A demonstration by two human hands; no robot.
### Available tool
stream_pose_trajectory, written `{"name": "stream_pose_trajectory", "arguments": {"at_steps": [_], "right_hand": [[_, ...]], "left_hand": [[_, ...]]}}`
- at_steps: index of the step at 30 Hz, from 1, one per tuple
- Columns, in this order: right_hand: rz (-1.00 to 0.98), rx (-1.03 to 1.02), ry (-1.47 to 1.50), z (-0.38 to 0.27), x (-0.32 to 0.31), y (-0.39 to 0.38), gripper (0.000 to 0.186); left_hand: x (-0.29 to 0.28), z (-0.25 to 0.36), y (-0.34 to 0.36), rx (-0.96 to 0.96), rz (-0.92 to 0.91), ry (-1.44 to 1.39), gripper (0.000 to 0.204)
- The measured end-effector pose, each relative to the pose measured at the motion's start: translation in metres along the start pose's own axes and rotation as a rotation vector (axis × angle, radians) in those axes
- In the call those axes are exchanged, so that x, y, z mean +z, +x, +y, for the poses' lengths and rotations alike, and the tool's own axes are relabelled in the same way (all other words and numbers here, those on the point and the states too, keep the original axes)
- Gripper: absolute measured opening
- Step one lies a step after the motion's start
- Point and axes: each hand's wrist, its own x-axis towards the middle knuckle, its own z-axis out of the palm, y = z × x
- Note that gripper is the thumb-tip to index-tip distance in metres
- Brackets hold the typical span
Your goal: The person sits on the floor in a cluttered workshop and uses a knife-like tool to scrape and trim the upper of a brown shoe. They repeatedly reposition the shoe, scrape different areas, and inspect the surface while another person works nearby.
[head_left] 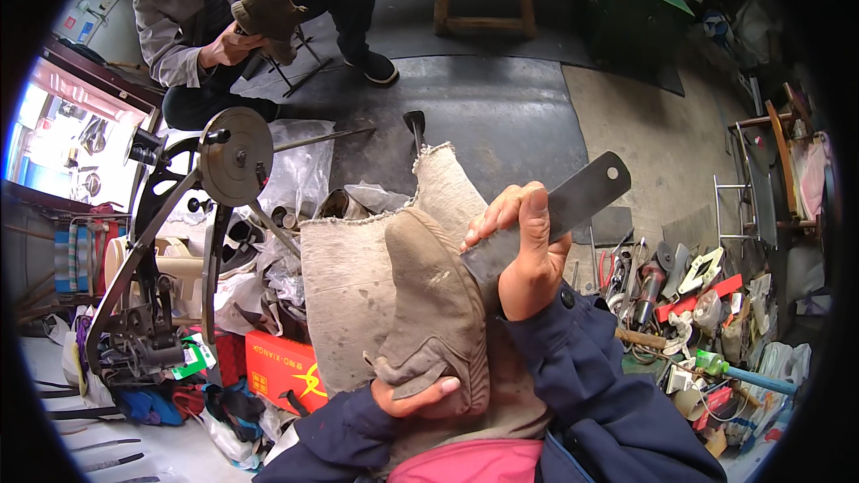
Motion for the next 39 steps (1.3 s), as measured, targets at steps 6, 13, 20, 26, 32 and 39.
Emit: {"name": "stream_pose_trajectory", "arguments": {"at_steps": [6, 13, 20, 26, 32, 39], "right_hand": [[0.012, -0.002, -0.072, -0.0027, 0.0026, 0.0012, 0.05], [0.005, 0.031, -0.04, -0.0058, 0.0061, 0.0029, 0.05], [-0.014, 0.031, -0.043, -0.005, 0.0061, 0.0052, 0.051], [0.033, 0.068, -0.011, -0.0025, 0.0052, 0.0054, 0.052], [0.062, 0.07, 0.003, -0.001, 0.0061, 0.0041, 0.053], [0.066, 0.075, 0.012, -0.002, 0.0081, 0.0039, 0.052]], "left_hand": [[0.0024, -0.0012, 0.0003, -0.041, 0.011, -0.046, 0.035], [0.0026, -0.0024, -0.0006, -0.055, 0.013, -0.036, 0.034], [0.0038, -0.0047, -0.0003, -0.059, 0.034, -0.027, 0.035], [0.0028, -0.0014, 0.0004, -0.065, 0.019, -0.055, 0.04], [0.0012, -0.0013, 0.0004, -0.084, -0.008, -0.061, 0.043], [0.0016, -0.0012, 0.0003, -0.097, -0.002, -0.095, 0.044]]}}
